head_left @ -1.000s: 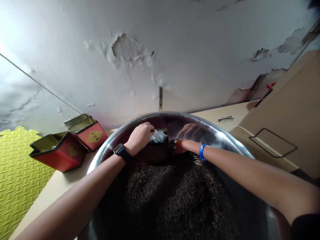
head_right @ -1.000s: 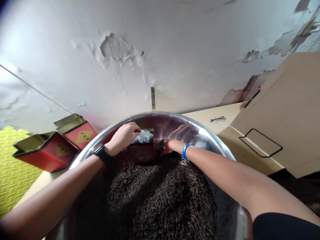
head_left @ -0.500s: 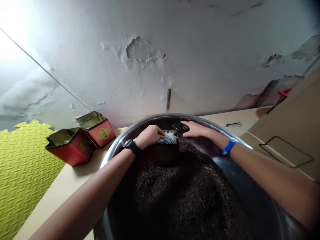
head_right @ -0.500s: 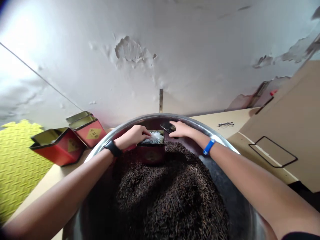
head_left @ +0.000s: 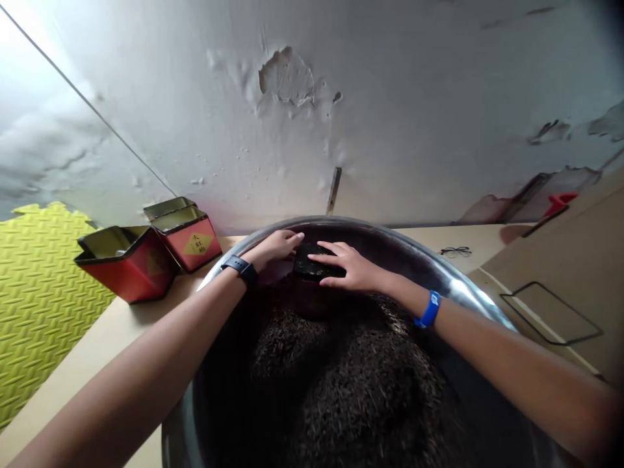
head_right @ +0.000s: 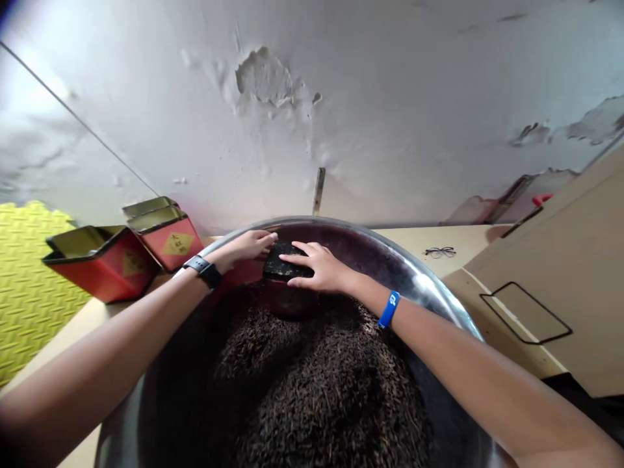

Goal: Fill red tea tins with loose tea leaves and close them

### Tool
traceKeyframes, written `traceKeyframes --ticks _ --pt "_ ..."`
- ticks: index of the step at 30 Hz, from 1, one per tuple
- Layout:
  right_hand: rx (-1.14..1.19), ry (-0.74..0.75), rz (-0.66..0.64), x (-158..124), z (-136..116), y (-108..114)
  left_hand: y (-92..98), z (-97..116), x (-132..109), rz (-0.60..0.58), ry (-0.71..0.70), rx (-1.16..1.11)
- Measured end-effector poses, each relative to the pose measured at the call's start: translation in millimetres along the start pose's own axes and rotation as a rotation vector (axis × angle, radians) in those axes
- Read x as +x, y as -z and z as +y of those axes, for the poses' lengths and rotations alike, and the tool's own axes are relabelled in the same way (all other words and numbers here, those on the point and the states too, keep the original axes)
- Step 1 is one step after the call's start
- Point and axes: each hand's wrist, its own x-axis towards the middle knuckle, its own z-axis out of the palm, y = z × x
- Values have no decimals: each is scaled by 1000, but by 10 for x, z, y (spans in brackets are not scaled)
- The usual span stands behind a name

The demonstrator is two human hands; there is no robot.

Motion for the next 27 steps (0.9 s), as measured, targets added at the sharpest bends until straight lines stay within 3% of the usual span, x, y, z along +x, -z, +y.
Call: traceKeyframes --ticks 3,7,11,13,15,18,23,25,27 --pt "-40 17 7 18 -9 -44 -88 63 18 -47 -73 228" --pt "-76 27 -9 -6 -17 -68 -119 89 47 -83 -93 245" --pt "-103 46 -51 -38 -64 159 -76 17 63 -121 -115 237" --pt "-68 8 43 -51 -130 391 -52 -31 65 -132 -117 210" --pt "-19 -46 251 -51 -239 657 -28 -74 63 -152 -99 148" --pt "30 19 545 0 -459 1049 5 -123 48 -212 -38 -24" --pt "466 69 768 212 -805 1535 70 -163 17 -422 155 -483" --pt "720 77 786 320 -877 1515 96 -160 9 -455 203 -556" --pt "980 118 692 435 -877 1273 111 -149 3 -477 208 -555"
